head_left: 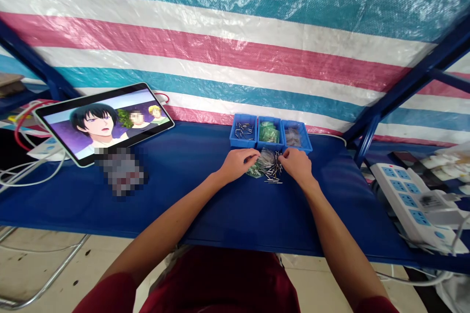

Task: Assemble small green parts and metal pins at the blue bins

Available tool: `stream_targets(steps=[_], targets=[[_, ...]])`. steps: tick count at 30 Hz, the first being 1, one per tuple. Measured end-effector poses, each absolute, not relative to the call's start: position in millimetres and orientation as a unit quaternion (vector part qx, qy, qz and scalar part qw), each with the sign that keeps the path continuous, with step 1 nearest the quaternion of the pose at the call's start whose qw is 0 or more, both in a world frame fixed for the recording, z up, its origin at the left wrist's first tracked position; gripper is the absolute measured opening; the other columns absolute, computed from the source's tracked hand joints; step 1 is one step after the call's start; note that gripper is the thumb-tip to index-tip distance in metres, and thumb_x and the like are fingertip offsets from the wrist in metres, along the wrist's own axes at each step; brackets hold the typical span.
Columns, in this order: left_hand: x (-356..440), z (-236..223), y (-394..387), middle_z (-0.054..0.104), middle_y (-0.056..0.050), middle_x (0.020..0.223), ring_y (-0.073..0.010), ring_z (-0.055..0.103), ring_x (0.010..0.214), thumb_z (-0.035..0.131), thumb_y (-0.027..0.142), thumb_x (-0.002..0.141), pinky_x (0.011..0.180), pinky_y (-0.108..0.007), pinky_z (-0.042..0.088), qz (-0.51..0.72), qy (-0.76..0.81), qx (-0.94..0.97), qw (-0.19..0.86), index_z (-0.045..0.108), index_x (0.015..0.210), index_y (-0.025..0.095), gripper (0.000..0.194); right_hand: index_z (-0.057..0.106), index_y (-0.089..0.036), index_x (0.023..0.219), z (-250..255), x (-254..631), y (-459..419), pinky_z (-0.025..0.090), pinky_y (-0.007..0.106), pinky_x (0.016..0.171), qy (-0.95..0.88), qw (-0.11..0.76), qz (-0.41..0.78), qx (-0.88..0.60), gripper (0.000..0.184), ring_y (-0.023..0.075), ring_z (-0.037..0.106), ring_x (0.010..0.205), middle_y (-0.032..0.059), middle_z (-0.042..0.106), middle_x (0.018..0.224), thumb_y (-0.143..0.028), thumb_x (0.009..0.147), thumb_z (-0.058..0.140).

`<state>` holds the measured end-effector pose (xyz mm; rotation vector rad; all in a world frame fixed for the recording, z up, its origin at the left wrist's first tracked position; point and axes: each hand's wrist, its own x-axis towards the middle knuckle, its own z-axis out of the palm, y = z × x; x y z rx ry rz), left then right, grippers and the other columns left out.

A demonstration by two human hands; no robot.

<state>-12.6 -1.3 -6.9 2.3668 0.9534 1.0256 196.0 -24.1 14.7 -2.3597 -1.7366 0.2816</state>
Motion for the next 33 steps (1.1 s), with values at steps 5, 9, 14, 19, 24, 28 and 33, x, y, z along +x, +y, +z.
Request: stream_targets(steps=[5,9,14,19,24,28,33], targets=[[-12,-10,-1,0.072,-0.002,0.076,-0.0118,0.061,0.061,0.049,0.030,0.093,0.061,-0.021,0.045,0.372,0.348,0.838,0.195,0.070,0.093,0.018,0.025,0.070,-0.020,0.078,23,195,-29,0.044,0.031,0.067,-0.579,0.134,0.048,-0.802,0.021,0.0255,0.065,0.080,0.0117,0.068,0.079,-0.030,0.078,0.052],[-11,-11,-1,0.073,-0.003,0.079,-0.0117,0.061,0.062,0.049,0.029,0.093,0.062,-0.021,0.047,0.385,0.347,0.832,0.198,0.071,0.093,0.018,0.024,0.064,-0.019,0.069,30,193,-36,0.039,0.030,0.063,-0.578,0.227,0.031,-0.783,0.017,0.0219,0.059,0.069,0.0075,0.064,0.067,-0.028,0.075,0.051],[-8,-6,-2,0.073,-0.008,0.099,-0.0138,0.065,0.073,0.059,0.036,0.088,0.060,-0.022,0.051,0.420,0.335,0.801,0.264,0.068,0.112,0.017,0.031,0.054,-0.019,0.058,28,185,-37,0.034,0.026,0.054,-0.619,0.439,0.266,-0.595,0.019,0.0131,0.043,0.053,-0.0012,0.049,0.053,-0.034,0.070,0.052],[-4,-5,-4,0.074,-0.007,0.083,-0.0166,0.067,0.069,0.064,0.040,0.084,0.058,-0.025,0.053,0.460,0.346,0.731,0.365,0.073,0.088,0.015,0.027,0.056,-0.019,0.061,17,179,-33,0.028,0.025,0.047,-0.575,0.474,0.412,-0.524,0.018,0.0108,0.035,0.047,-0.0048,0.039,0.048,-0.035,0.070,0.055],[-4,-7,-3,0.071,-0.005,0.073,-0.0147,0.064,0.062,0.065,0.040,0.082,0.053,-0.023,0.052,0.494,0.361,0.676,0.410,0.071,0.084,0.014,0.027,0.060,-0.019,0.069,13,178,-32,0.031,0.024,0.048,-0.590,0.476,0.406,-0.510,0.024,0.0111,0.039,0.049,-0.0038,0.045,0.054,-0.042,0.074,0.058],[-4,-6,-3,0.070,-0.004,0.074,-0.0140,0.064,0.065,0.063,0.042,0.083,0.054,-0.022,0.052,0.500,0.364,0.682,0.390,0.070,0.083,0.015,0.028,0.062,-0.019,0.075,10,176,-31,0.034,0.025,0.051,-0.617,0.464,0.367,-0.519,0.032,0.0117,0.042,0.052,-0.0022,0.051,0.060,-0.051,0.076,0.059],[1,-9,-2,0.071,-0.006,0.078,-0.0151,0.065,0.065,0.071,0.040,0.076,0.055,-0.024,0.053,0.525,0.346,0.632,0.453,0.071,0.087,0.013,0.029,0.061,-0.019,0.078,4,172,-30,0.035,0.024,0.049,-0.602,0.487,0.379,-0.507,0.033,0.0110,0.043,0.050,-0.0033,0.050,0.058,-0.052,0.078,0.059]])
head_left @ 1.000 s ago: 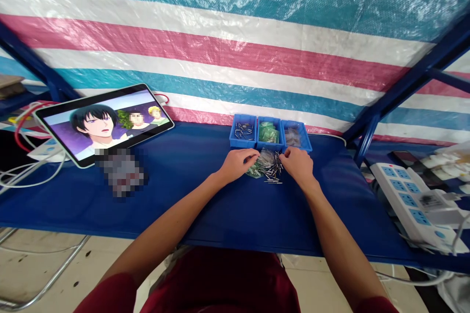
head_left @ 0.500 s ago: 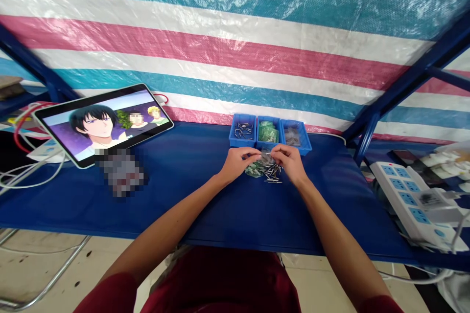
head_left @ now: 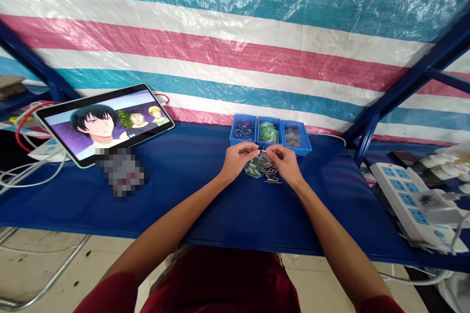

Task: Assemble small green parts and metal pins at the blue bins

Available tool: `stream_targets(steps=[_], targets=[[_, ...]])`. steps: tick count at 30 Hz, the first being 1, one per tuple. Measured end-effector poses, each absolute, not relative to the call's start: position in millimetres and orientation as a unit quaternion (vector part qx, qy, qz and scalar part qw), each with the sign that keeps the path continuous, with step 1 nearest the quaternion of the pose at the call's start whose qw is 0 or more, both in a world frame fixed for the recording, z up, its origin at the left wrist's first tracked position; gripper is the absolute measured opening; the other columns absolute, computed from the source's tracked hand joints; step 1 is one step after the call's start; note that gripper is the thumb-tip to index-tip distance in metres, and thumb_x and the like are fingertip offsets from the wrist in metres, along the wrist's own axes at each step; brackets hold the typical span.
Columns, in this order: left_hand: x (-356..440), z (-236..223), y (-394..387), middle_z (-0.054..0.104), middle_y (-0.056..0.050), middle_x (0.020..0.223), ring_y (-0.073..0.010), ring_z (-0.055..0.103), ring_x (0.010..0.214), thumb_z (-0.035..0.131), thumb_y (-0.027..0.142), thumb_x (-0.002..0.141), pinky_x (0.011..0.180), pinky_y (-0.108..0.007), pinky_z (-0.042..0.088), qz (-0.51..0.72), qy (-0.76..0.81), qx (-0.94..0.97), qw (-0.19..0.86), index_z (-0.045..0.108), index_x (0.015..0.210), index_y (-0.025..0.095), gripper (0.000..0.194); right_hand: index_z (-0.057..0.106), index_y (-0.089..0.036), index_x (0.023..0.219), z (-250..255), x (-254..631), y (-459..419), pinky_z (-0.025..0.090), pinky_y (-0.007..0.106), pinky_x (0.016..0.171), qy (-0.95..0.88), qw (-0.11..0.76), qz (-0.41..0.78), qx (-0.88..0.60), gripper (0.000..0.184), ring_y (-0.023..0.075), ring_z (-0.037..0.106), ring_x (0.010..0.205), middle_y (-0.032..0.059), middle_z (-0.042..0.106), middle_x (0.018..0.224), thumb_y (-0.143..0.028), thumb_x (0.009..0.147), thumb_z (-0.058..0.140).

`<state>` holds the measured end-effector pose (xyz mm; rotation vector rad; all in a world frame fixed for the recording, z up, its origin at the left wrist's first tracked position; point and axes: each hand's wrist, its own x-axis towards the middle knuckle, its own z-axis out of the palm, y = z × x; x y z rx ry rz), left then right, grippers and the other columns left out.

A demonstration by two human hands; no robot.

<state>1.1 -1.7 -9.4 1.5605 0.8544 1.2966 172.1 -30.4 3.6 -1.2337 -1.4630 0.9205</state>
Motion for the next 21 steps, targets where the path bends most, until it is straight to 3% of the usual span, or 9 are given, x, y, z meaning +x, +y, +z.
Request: stream_targets(steps=[4,8,15,21], targets=[[5,-11,-1,0.071,-0.007,0.078,-0.0157,0.065,0.067,0.071,0.037,0.075,0.056,-0.025,0.053,0.530,0.340,0.607,0.485,0.069,0.079,0.012,0.025,0.061,-0.019,0.077,3,167,-32,0.036,0.024,0.049,-0.601,0.479,0.387,-0.510,0.031,0.0115,0.044,0.049,-0.0038,0.049,0.055,-0.050,0.079,0.059],[7,-10,-5,0.071,-0.007,0.082,-0.0156,0.064,0.070,0.068,0.036,0.078,0.061,-0.026,0.053,0.530,0.353,0.624,0.454,0.069,0.081,0.013,0.023,0.062,-0.018,0.074,2,166,-32,0.038,0.025,0.052,-0.612,0.459,0.365,-0.530,0.030,0.0126,0.046,0.050,-0.0031,0.052,0.054,-0.047,0.079,0.057],[-3,-10,1,0.072,-0.003,0.082,-0.0148,0.064,0.072,0.060,0.031,0.084,0.066,-0.025,0.050,0.533,0.446,0.655,0.296,0.069,0.081,0.016,0.017,0.066,-0.018,0.075,9,184,-28,0.042,0.029,0.066,-0.546,0.450,0.155,-0.690,0.026,0.0187,0.057,0.063,0.0036,0.065,0.064,-0.038,0.079,0.051],[-19,-8,8,0.067,-0.001,0.070,-0.0127,0.059,0.063,0.061,0.029,0.083,0.062,-0.023,0.045,0.359,0.368,0.818,0.257,0.068,0.077,0.017,0.016,0.066,-0.017,0.075,14,186,-30,0.040,0.028,0.063,-0.582,0.436,0.144,-0.671,0.024,0.0172,0.056,0.059,0.0021,0.063,0.060,-0.035,0.080,0.051]])
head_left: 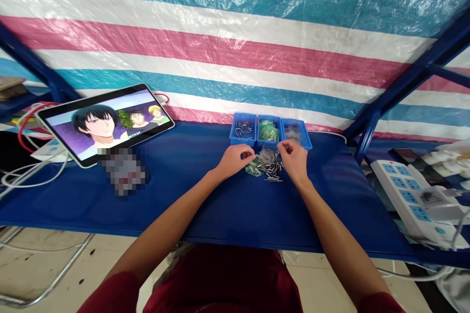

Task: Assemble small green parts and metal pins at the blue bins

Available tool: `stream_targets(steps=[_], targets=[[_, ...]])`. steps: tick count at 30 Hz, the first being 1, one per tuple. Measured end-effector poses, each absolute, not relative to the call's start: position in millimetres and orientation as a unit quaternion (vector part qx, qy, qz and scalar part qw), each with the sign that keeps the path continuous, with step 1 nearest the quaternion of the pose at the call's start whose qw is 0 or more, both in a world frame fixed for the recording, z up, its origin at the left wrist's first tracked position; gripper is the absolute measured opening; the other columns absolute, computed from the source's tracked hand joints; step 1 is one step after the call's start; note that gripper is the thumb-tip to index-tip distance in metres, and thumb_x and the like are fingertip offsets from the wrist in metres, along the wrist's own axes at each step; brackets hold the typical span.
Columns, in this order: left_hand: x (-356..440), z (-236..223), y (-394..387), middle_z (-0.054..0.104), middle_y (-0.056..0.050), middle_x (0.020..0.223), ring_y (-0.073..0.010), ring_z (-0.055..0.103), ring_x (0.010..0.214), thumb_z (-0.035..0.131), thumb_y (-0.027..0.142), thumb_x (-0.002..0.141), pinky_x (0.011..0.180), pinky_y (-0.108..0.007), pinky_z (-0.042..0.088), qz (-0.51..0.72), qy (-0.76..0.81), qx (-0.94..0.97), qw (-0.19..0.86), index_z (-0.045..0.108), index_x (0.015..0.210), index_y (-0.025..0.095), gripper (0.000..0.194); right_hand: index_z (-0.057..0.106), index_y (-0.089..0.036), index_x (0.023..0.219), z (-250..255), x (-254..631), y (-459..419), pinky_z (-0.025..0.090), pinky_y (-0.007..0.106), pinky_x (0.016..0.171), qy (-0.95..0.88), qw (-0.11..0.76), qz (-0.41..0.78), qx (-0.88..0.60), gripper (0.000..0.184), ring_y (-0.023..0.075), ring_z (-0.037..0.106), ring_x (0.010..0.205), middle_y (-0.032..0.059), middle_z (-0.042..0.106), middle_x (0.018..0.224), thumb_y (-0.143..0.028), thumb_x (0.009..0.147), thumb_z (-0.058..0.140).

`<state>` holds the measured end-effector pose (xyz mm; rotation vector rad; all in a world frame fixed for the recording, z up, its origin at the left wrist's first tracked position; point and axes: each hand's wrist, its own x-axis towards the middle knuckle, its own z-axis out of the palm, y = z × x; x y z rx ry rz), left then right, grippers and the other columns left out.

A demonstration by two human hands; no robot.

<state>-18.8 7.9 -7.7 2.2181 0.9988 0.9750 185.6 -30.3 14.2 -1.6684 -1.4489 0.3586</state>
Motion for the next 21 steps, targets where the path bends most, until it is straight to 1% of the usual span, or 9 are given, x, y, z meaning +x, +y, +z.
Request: stream_targets(steps=[4,7,11,16,21], targets=[[-17,-12,4,0.066,-0.001,0.079,-0.0133,0.060,0.067,0.062,0.031,0.084,0.064,-0.023,0.043,0.288,0.362,0.861,0.212,0.068,0.082,0.018,0.015,0.066,-0.019,0.072,13,182,-31,0.036,0.026,0.058,-0.691,0.327,0.209,-0.610,0.017,0.0151,0.053,0.055,-0.0007,0.059,0.056,-0.033,0.076,0.057],[-12,-17,2,0.066,-0.002,0.084,-0.0155,0.062,0.075,0.064,0.037,0.083,0.067,-0.024,0.044,0.254,0.363,0.881,0.170,0.068,0.084,0.020,0.018,0.067,-0.019,0.073,10,182,-29,0.035,0.025,0.059,-0.715,0.280,0.202,-0.608,0.014,0.0153,0.053,0.057,-0.0003,0.059,0.057,-0.030,0.075,0.058],[-8,-22,1,0.064,-0.002,0.086,-0.0173,0.062,0.084,0.062,0.034,0.085,0.070,-0.024,0.045,0.224,0.350,0.901,0.124,0.067,0.084,0.020,0.015,0.068,-0.019,0.075,5,184,-27,0.036,0.025,0.060,-0.704,0.293,0.177,-0.623,0.016,0.0148,0.053,0.057,-0.0001,0.060,0.058,-0.029,0.077,0.056],[-6,-22,0,0.064,-0.002,0.088,-0.0158,0.061,0.085,0.057,0.029,0.089,0.070,-0.023,0.044,0.186,0.354,0.912,0.093,0.066,0.086,0.020,0.014,0.068,-0.019,0.074,0,185,-26,0.036,0.025,0.057,-0.703,0.315,0.159,-0.618,0.019,0.0148,0.051,0.054,-0.0003,0.057,0.054,-0.033,0.079,0.056],[-3,-22,-2,0.064,-0.003,0.089,-0.0163,0.060,0.087,0.054,0.026,0.091,0.071,-0.024,0.044,0.170,0.356,0.916,0.069,0.065,0.086,0.019,0.014,0.067,-0.019,0.074,0,185,-26,0.035,0.026,0.057,-0.698,0.327,0.151,-0.619,0.021,0.0150,0.050,0.053,-0.0006,0.056,0.053,-0.034,0.081,0.054]])
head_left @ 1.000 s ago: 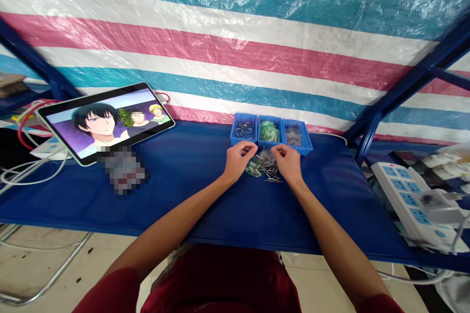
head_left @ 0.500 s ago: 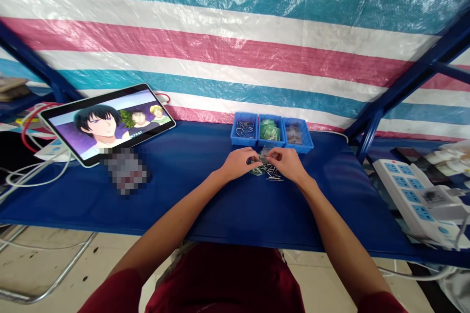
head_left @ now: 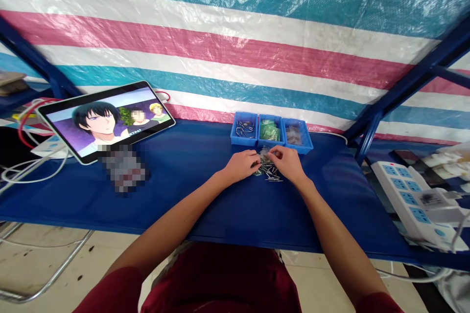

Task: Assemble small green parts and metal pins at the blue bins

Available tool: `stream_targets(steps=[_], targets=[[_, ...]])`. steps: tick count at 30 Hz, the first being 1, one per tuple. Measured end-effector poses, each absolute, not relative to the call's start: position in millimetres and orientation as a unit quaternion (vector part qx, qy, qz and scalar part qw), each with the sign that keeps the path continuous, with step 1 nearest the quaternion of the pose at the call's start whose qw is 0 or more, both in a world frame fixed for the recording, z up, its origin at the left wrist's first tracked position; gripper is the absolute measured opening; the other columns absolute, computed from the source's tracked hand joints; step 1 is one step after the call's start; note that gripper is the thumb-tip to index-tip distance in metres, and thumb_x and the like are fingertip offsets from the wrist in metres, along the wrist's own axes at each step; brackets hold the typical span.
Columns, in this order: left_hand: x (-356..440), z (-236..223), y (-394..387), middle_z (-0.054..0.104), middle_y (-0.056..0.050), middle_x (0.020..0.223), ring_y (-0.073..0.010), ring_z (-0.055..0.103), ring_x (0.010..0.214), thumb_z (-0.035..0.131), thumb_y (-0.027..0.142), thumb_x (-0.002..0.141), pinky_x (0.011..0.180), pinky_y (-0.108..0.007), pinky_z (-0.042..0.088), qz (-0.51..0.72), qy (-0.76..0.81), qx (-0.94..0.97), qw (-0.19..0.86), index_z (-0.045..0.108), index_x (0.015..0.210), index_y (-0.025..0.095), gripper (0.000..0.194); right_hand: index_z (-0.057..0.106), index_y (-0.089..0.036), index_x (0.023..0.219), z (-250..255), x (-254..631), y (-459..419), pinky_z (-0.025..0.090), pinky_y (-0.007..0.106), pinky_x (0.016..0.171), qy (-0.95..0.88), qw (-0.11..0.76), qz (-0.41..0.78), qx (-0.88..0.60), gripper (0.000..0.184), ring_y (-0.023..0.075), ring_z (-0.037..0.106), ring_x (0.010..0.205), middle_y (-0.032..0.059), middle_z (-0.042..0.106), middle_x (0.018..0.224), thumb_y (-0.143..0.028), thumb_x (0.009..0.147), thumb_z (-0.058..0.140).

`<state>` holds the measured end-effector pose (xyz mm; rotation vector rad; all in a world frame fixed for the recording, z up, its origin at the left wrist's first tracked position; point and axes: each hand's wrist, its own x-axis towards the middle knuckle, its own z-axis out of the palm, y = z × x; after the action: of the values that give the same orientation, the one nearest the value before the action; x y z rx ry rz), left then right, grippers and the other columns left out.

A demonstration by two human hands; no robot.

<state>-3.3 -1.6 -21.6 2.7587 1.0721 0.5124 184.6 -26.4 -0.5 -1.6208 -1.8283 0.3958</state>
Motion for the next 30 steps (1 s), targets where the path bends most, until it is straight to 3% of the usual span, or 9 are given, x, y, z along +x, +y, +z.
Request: stream_targets(steps=[11,17,21,24,30], targets=[[-12,-12,4,0.066,-0.005,0.091,-0.0164,0.061,0.086,0.045,0.028,0.096,0.079,-0.027,0.046,0.287,0.336,0.891,0.106,0.061,0.094,0.016,0.020,0.069,-0.019,0.085,5,182,-28,0.041,0.028,0.065,-0.764,0.347,0.148,-0.524,0.020,0.0168,0.054,0.065,0.0042,0.062,0.073,-0.030,0.087,0.052],[-5,-9,1,0.069,-0.003,0.078,-0.0139,0.063,0.068,0.056,0.032,0.090,0.065,-0.025,0.050,0.443,0.348,0.756,0.332,0.066,0.087,0.015,0.020,0.065,-0.019,0.077,4,179,-29,0.044,0.029,0.064,-0.703,0.410,0.209,-0.542,0.017,0.0157,0.055,0.059,0.0032,0.065,0.071,-0.031,0.084,0.055],[2,-11,-2,0.071,-0.006,0.083,-0.0167,0.066,0.071,0.070,0.038,0.078,0.062,-0.026,0.054,0.516,0.336,0.650,0.445,0.068,0.088,0.013,0.028,0.063,-0.019,0.078,1,173,-30,0.044,0.028,0.057,-0.639,0.467,0.315,-0.524,0.020,0.0154,0.055,0.051,-0.0005,0.059,0.059,-0.038,0.082,0.057],[3,-9,-4,0.072,-0.006,0.084,-0.0173,0.067,0.077,0.069,0.039,0.080,0.068,-0.026,0.055,0.525,0.339,0.663,0.412,0.070,0.085,0.014,0.025,0.064,-0.019,0.080,-1,169,-31,0.046,0.029,0.055,-0.614,0.479,0.349,-0.521,0.021,0.0157,0.056,0.050,0.0008,0.063,0.063,-0.040,0.080,0.059],[-3,-7,-6,0.072,-0.007,0.098,-0.0163,0.068,0.088,0.048,0.031,0.096,0.081,-0.027,0.053,0.488,0.337,0.778,0.207,0.067,0.099,0.017,0.024,0.066,-0.019,0.092,-3,173,-29,0.047,0.030,0.055,-0.583,0.509,0.291,-0.563,0.027,0.0154,0.056,0.050,0.0037,0.068,0.073,-0.041,0.082,0.056]])
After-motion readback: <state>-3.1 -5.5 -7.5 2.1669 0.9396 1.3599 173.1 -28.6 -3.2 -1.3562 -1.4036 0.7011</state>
